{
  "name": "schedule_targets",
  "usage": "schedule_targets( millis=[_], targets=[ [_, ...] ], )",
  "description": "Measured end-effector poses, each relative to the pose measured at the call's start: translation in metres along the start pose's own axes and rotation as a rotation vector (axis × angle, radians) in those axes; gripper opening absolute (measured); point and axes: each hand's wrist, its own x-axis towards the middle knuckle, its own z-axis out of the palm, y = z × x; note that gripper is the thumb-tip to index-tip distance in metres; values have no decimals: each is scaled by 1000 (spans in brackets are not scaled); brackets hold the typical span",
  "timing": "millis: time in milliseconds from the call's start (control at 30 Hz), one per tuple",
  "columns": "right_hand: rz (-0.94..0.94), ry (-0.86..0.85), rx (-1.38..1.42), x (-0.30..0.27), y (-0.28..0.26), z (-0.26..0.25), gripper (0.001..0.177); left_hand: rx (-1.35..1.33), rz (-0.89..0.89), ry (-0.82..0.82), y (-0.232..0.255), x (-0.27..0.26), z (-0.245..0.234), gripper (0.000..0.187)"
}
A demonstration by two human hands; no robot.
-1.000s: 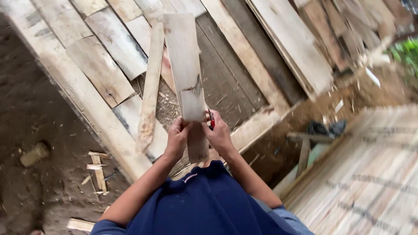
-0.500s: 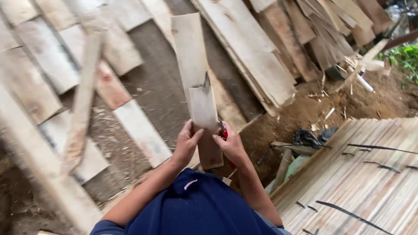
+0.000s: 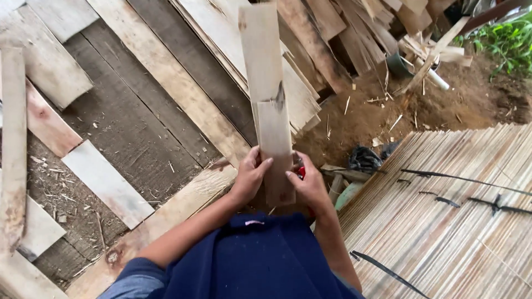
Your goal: The person uses a red utility knife to shave thin strips from several wooden planks on a workbench. They repeatedly lift, rotate, and reposition the planks while scraping along the edges and faces, then place the shaved pieces aside.
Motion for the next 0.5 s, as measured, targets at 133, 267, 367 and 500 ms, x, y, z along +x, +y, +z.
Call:
schedule_targets(
  millis=[133,267,367,500],
  targets=[
    [12,-54,96,-1,-7,-9,63,31,-9,-4,9,0,1,45],
    [-11,-48,63,-2,-36,-1,57,-28,45,47,33,-2,-6,43],
    [6,-32,25,-7,-51,6,56,-32,76,62,35,-2,-11,43],
    [42,4,-36,9,-40,6,56,-53,115,81,40,5,-4,45]
  ],
)
